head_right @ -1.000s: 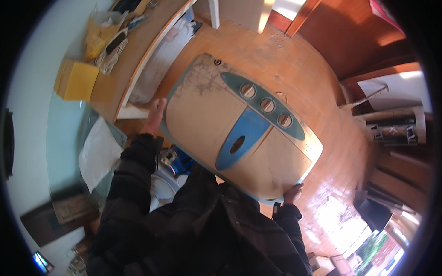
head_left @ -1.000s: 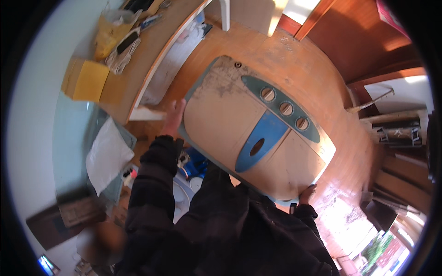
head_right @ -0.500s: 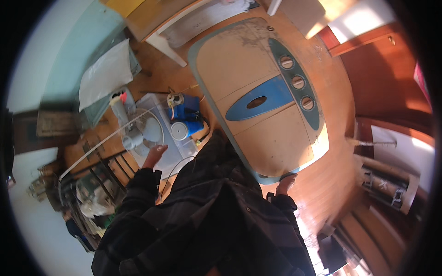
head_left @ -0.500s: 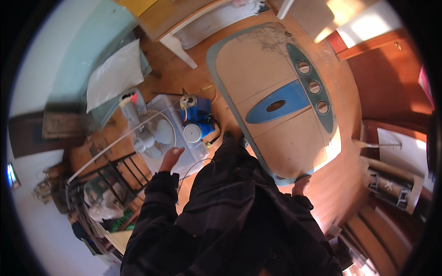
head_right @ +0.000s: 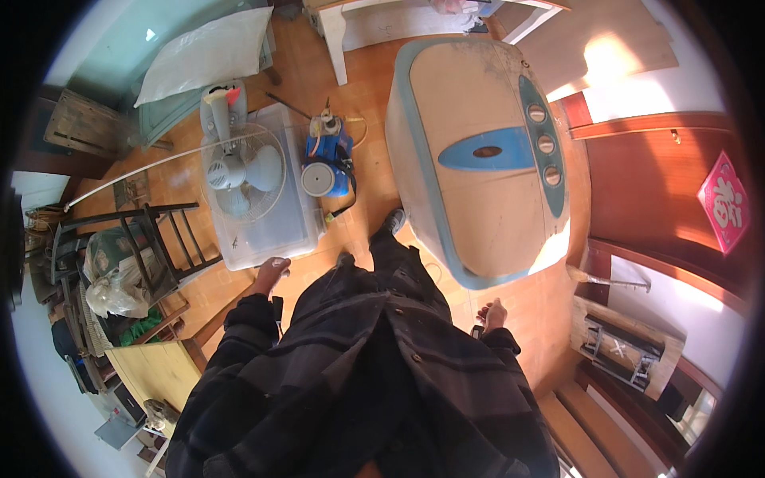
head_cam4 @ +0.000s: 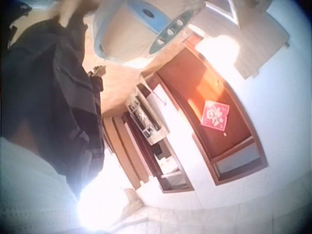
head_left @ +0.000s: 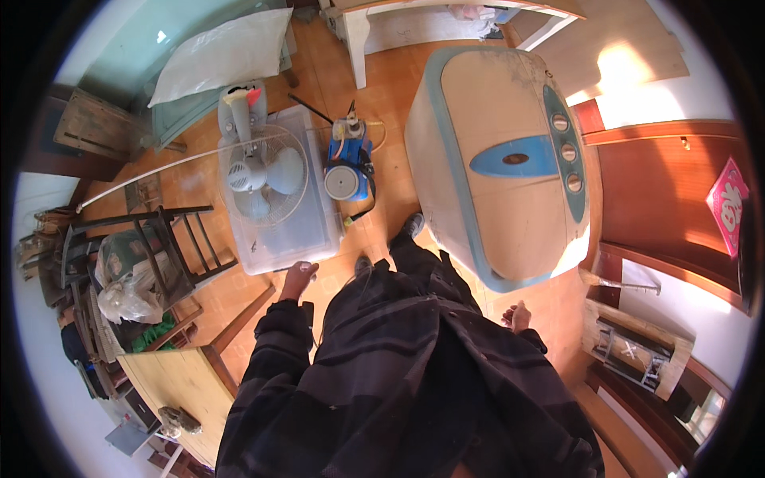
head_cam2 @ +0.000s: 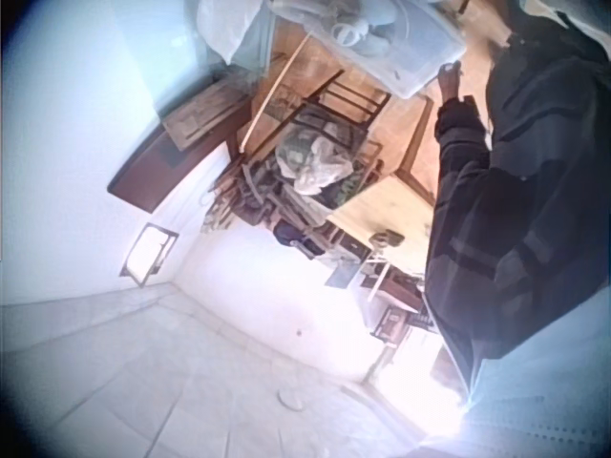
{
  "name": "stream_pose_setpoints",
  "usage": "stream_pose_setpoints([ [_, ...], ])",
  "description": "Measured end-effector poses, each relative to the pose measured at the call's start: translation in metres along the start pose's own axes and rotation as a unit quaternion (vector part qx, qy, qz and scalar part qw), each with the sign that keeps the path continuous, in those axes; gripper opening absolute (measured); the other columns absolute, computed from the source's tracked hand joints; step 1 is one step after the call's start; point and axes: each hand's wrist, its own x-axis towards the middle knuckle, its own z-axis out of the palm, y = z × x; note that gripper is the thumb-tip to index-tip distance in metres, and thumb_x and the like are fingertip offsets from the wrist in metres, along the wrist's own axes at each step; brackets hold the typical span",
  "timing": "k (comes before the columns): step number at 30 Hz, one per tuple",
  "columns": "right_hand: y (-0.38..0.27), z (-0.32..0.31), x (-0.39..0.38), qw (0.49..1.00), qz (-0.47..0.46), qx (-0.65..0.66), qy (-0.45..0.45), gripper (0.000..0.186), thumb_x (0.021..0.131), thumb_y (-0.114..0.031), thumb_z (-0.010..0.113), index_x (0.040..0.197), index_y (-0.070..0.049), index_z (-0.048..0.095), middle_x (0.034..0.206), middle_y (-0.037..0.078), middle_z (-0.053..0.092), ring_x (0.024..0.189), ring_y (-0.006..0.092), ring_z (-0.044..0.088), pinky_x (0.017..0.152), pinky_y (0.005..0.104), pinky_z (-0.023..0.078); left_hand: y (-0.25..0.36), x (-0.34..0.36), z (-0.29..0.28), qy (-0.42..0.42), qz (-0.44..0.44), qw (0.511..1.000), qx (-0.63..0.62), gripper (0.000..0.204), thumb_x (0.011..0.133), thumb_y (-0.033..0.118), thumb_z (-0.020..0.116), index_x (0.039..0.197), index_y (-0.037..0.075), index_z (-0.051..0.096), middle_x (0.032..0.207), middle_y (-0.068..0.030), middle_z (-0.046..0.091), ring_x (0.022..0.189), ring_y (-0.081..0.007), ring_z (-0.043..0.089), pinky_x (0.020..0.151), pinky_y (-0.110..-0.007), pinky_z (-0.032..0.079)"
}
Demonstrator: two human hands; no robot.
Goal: The person sweeps debris on a wooden floor using a broom and dustpan, then carries the collected debris outside and deposits it into a bag. The person returns inside, moves a washing machine and a wooden cabinet to sweep underneath them, and continues sweeping the floor.
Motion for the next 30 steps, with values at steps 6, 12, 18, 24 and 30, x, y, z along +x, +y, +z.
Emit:
stream_pose_setpoints([
  [6, 0.083, 0.014, -0.047, 0.978, 0.030, -0.161, -0.130, 0.036, 0.098, -0.037, 0.049, 0.096, -0.002, 0.056, 0.069, 0.007, 0.058, 0.061, 0.0208, 0.062, 0.056, 0.0362, 0.055, -0.045, -0.049, -0.035, 0.018, -0.017, 0.997, -0.070, 0.036, 0.084, 0.025, 0.071, 0.102, -0.006, 0.063, 0.089, -0.0121, 0.068, 0.071, -0.0222, 0.069, 0.066, -0.033, 0.053],
  [12, 0.116, 0.009, -0.073, 0.971, 0.049, -0.180, -0.152, 0.034, 0.097, -0.035, 0.050, 0.098, -0.002, 0.056, 0.071, 0.008, 0.057, 0.062, 0.0219, 0.062, 0.054, 0.0368, 0.053, -0.124, -0.117, -0.060, -0.009, -0.104, 0.988, -0.116, 0.032, 0.088, 0.027, 0.066, 0.089, -0.004, 0.063, 0.079, -0.0111, 0.066, 0.062, -0.0207, 0.065, 0.059, -0.032, 0.049],
  [18, 0.092, 0.013, -0.082, 0.989, -0.084, -0.054, -0.107, 0.030, 0.095, -0.034, 0.054, 0.102, -0.004, 0.055, 0.069, 0.008, 0.056, 0.055, 0.0206, 0.058, 0.050, 0.0357, 0.050, -0.180, -0.135, -0.051, -0.065, -0.174, 0.975, -0.120, 0.037, 0.091, 0.031, 0.061, 0.066, 0.003, 0.059, 0.060, -0.0063, 0.060, 0.048, -0.0130, 0.052, 0.045, -0.029, 0.037],
  [24, 0.038, 0.020, -0.095, 0.985, -0.160, 0.009, -0.070, 0.042, 0.095, -0.044, 0.057, 0.105, -0.004, 0.052, 0.074, 0.007, 0.056, 0.058, 0.0179, 0.058, 0.048, 0.0320, 0.050, -0.126, -0.106, -0.023, -0.112, -0.103, 0.987, -0.058, 0.029, 0.094, 0.027, 0.059, 0.071, 0.009, 0.054, 0.064, -0.0009, 0.054, 0.051, -0.0098, 0.048, 0.048, -0.027, 0.033],
  [30, 0.009, 0.013, -0.086, 0.976, -0.170, 0.069, -0.117, 0.066, 0.089, -0.056, 0.062, 0.120, 0.001, 0.051, 0.088, 0.009, 0.058, 0.076, 0.0179, 0.062, 0.066, 0.0285, 0.052, 0.032, -0.060, 0.043, -0.200, 0.050, 0.977, 0.059, 0.039, 0.092, 0.040, 0.063, 0.086, 0.002, 0.064, 0.076, -0.0066, 0.067, 0.066, -0.0143, 0.059, 0.062, -0.029, 0.044],
])
